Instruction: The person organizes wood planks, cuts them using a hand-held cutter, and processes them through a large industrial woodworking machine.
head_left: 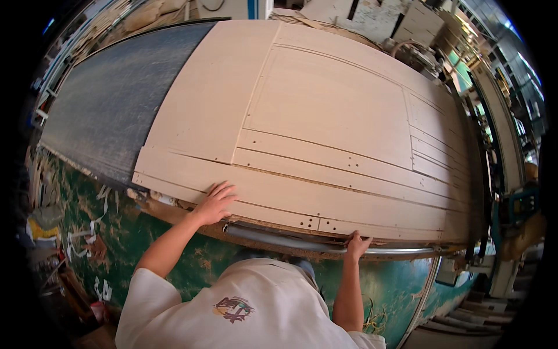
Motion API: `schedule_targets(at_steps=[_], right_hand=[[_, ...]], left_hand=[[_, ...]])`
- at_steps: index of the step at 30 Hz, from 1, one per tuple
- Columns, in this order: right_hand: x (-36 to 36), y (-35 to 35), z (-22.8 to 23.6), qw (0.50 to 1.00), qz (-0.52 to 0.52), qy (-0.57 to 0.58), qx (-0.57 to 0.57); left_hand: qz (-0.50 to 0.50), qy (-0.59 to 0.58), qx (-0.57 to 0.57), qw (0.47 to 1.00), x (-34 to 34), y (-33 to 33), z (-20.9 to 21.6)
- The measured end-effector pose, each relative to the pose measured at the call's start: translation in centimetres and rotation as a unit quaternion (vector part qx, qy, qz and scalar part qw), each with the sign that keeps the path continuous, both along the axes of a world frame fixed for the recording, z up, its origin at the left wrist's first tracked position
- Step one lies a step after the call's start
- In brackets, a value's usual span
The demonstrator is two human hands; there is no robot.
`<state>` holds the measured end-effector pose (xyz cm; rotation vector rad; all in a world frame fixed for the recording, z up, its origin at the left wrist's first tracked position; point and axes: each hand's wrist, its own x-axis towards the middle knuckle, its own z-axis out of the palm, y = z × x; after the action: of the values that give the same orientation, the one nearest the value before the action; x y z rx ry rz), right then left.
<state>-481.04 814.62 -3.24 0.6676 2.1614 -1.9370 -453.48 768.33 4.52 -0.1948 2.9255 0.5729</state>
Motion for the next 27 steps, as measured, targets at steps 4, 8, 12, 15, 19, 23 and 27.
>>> schedule_targets(at_steps=[4,8,12,15,19,23,27], right_hand=[[0.0,-0.2,0.5,0.999,0.041,-0.019,0.013],[0.4,0.5,2.2,0.997,0.034,-0.064,0.019],[0.2,0.7,2.0,0.997,0.06,-0.056,-0.009],[0.4,0.8,1.9,0.995,0.071,-0.062,-0.023],[0.4,1.8,1.5,0.996,0.047,-0.065,-0.044],[0.3,2.1,2.2,0.992,0.101,-0.048,-0.066],[0.0,3.2,3.0,0.983,0.139,-0.08,-0.089]], left_hand=[[0.009,0.001,0.002,1.0,0.6,0.0,0.1],[-0.008,0.015,-0.006,1.0,0.0,0.0,1.4],[-0.001,0.003,-0.019,1.0,0.1,0.1,1.6],[0.016,-0.011,-0.034,0.999,0.9,0.3,1.6],[0.025,-0.03,-0.059,0.997,-0.5,1.3,2.4],[0.075,-0.082,-0.055,0.992,-1.2,2.4,3.7],[0.107,-0.12,-0.057,0.985,-1.6,3.4,4.5]])
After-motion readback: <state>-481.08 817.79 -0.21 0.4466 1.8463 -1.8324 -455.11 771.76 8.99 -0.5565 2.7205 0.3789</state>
